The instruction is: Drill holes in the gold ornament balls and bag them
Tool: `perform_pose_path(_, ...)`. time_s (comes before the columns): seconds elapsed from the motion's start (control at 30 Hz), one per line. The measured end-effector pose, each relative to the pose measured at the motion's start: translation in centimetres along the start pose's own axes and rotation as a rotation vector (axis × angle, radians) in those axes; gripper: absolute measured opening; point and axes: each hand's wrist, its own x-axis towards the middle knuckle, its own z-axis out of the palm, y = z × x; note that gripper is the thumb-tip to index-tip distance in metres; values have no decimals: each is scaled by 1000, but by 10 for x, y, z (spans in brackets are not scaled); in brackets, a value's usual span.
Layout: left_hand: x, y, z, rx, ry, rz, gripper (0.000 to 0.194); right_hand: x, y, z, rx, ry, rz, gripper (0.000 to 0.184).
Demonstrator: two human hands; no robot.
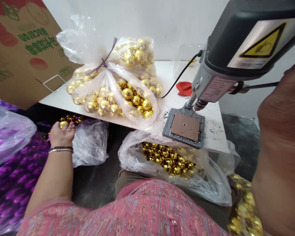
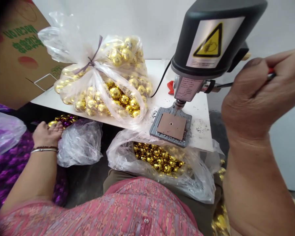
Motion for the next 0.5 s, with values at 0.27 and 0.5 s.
perform_pose_path(0.27, -117, 8, 139, 477, -449, 709, 24, -1, 6, 1, -36, 28, -93, 38)
perform_pose_path(0.5, -151, -6, 252, 999, -613, 767, 30, -5, -16, -14, -11, -23, -164, 36)
